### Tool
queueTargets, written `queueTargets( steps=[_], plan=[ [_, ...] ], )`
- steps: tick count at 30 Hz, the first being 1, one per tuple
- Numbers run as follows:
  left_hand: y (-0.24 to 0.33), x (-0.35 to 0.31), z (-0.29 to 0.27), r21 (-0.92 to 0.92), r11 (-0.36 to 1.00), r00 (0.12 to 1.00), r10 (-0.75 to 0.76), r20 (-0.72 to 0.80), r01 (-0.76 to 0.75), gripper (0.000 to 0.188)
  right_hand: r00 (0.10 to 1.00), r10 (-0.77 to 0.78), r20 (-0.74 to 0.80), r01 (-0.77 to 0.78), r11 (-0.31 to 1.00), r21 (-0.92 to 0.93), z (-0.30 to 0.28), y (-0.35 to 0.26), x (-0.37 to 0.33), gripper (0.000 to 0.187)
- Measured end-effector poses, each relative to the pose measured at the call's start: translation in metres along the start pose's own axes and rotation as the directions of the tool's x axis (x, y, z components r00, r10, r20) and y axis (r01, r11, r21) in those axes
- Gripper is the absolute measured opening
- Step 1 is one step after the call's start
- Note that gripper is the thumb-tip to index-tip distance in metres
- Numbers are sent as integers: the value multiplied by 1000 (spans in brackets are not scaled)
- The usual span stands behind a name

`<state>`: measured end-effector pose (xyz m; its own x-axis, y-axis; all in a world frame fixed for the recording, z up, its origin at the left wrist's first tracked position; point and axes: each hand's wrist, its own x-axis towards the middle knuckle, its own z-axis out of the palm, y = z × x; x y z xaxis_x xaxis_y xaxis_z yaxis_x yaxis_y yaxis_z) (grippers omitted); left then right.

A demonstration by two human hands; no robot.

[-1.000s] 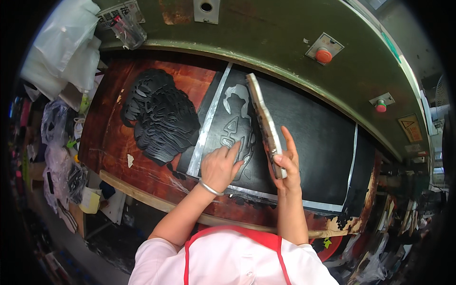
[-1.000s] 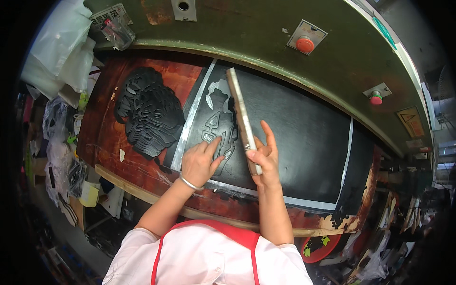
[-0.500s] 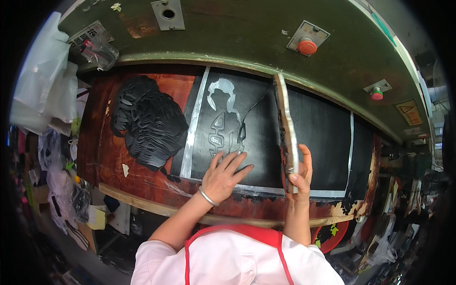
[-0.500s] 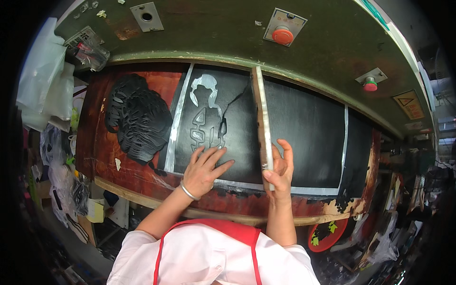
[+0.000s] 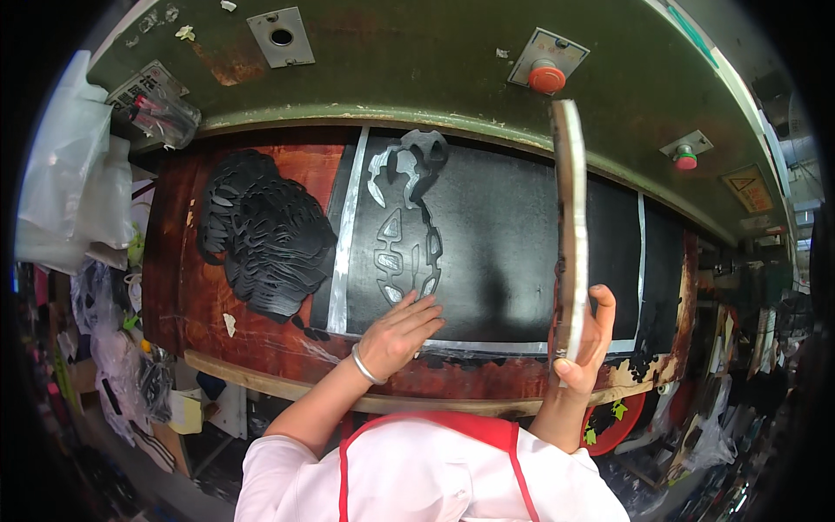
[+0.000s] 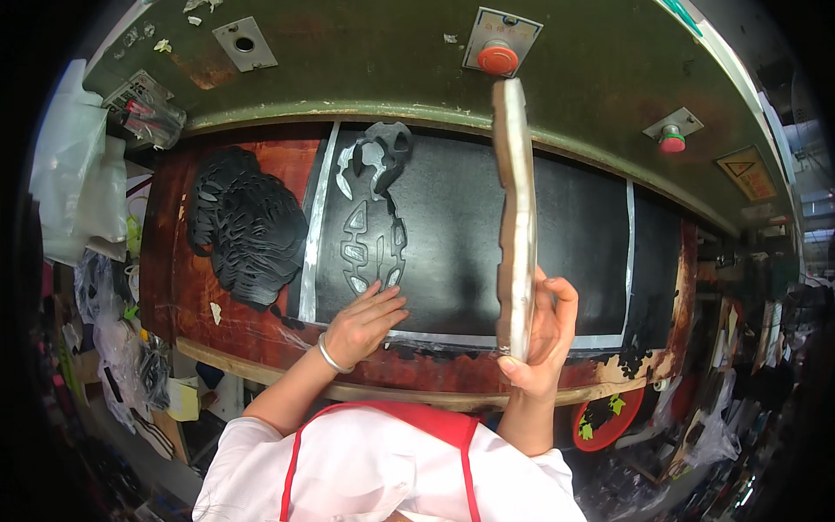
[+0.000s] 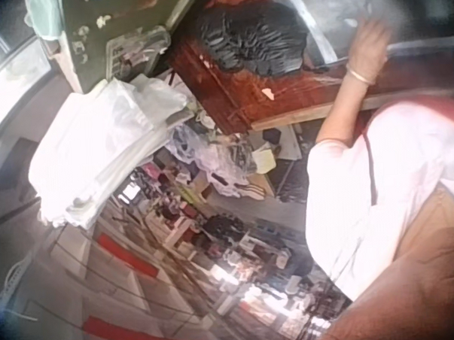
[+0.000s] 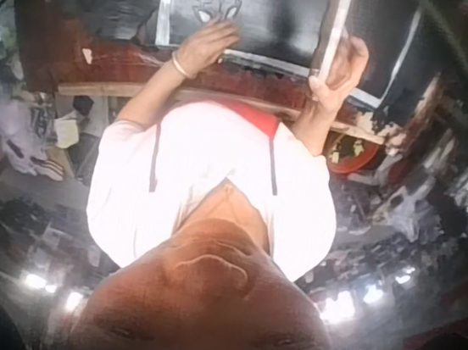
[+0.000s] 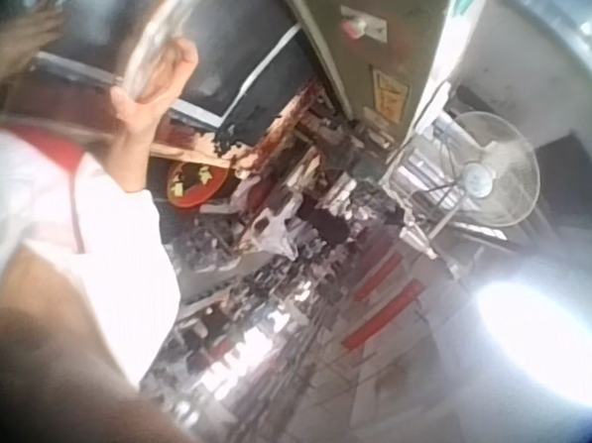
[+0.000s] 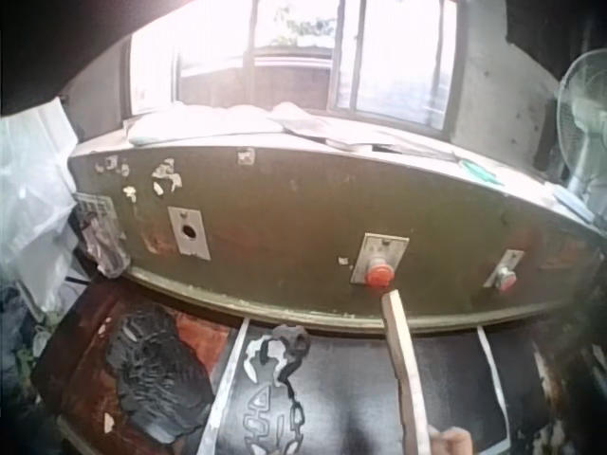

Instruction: The person operates a die-cutting machine to cut shapes from black material sheets. They repeatedly place a sheet, align a template, press a button to activate the press, remove cut pieces, and stack them. The person also uses scissors to trim small pieces and places them into a red bowl.

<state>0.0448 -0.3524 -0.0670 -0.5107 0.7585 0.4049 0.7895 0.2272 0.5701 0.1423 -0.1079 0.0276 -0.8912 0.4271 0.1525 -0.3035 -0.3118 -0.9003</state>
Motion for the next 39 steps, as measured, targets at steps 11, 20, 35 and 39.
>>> queueTargets(
  steps=[11,20,35,39],
  plan=[
    [11,1,-10,-48,973,899,-229,-374,228,28,991,-31,127,122,570,-813,5,89,8,82],
    [1,7,-23,-66,943,864,-324,-385,325,22,965,-38,258,251,399,-882,8,96,34,104],
    [-67,63,-2,207,905,897,-293,-331,372,16,702,-688,-183,-75,184,-980,-111,-11,268,101],
    [-100,94,-8,210,857,853,-382,-356,471,14,642,-751,-155,26,223,-975,-109,7,268,97]
  ],
)
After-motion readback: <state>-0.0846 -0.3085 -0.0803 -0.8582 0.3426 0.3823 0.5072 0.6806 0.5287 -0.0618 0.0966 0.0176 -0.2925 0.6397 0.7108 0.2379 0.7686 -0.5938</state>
